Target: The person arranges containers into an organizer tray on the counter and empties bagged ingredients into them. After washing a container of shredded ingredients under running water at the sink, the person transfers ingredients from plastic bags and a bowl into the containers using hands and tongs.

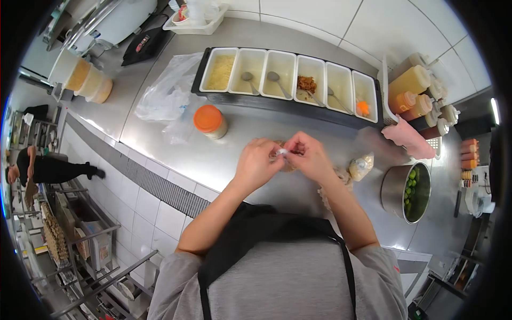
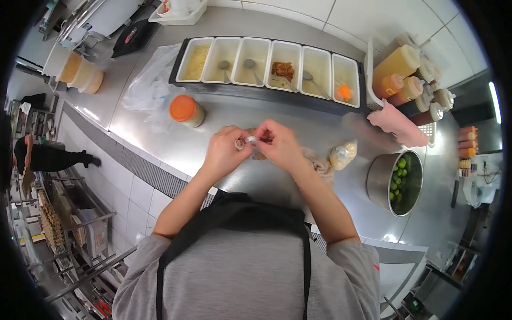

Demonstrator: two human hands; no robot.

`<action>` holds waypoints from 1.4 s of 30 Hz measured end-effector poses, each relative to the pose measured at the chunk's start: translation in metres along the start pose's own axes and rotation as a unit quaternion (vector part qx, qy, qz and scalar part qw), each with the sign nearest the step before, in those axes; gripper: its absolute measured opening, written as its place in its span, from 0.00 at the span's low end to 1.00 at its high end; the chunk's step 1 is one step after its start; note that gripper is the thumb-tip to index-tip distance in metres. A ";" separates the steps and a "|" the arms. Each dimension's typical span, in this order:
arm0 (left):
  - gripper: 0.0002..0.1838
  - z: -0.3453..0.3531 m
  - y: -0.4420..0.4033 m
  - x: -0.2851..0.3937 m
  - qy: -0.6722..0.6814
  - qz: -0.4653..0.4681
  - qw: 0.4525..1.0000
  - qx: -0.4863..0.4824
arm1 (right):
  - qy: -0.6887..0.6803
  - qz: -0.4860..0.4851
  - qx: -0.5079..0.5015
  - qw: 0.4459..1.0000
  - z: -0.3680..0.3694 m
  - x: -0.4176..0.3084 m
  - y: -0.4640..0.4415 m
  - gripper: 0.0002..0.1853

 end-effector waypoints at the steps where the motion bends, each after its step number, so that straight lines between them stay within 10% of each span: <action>1: 0.07 0.000 0.004 0.008 -0.018 0.008 1.000 0.010 | 0.075 -0.023 0.004 0.997 0.000 -0.002 0.002 0.09; 7: 0.06 -0.011 0.001 0.014 -0.002 -0.011 0.999 0.036 | 0.193 -0.054 0.016 0.980 0.007 -0.011 0.005 0.09; 10: 0.06 -0.020 -0.003 0.006 0.109 -0.140 0.984 -0.029 | -0.024 -0.139 0.019 0.990 -0.008 -0.002 0.010 0.14; 13: 0.08 -0.036 -0.005 0.034 0.165 -0.130 0.972 -0.105 | -0.115 0.000 0.032 0.993 -0.014 0.020 0.018 0.21; 16: 0.08 -0.049 -0.012 0.075 0.170 -0.002 0.975 -0.140 | -0.586 0.098 -0.064 0.802 0.016 0.032 0.027 0.28; 19: 0.07 -0.066 -0.025 0.101 0.164 0.109 0.977 -0.086 | -0.690 0.080 -0.016 0.719 0.036 -0.006 0.029 0.32; 20: 0.06 -0.074 -0.028 0.103 0.137 0.128 0.981 -0.051 | -0.712 0.023 -0.150 0.685 0.029 0.000 0.020 0.29; 24: 0.05 -0.114 -0.047 0.091 -0.039 0.131 0.990 -0.030 | -0.555 -0.012 0.101 0.826 -0.015 -0.044 0.005 0.25; 27: 0.11 -0.116 -0.065 0.078 0.075 0.032 0.994 -0.077 | -0.434 -0.050 0.089 0.895 -0.050 -0.028 0.000 0.23; 34: 0.10 -0.140 -0.076 0.078 -0.040 -0.003 0.999 -0.014 | -0.444 0.090 0.262 0.852 -0.051 -0.043 -0.002 0.30; 37: 0.08 -0.126 -0.083 0.095 0.276 -0.108 0.950 -0.098 | -0.422 0.049 0.193 0.885 -0.040 -0.059 -0.010 0.28; 42: 0.06 -0.115 -0.139 0.077 0.348 -0.022 0.902 -0.254 | -0.413 0.007 0.232 0.881 -0.089 -0.044 -0.049 0.20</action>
Point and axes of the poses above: each hand's wrist, its own y-axis away from the middle knuckle, its own z-axis out of the palm, x = y × z, the point moved 4 cm from there along -y, towards the middle knuckle, and after that the axes turned 14 degrees about -z, right-handed, at the moved point
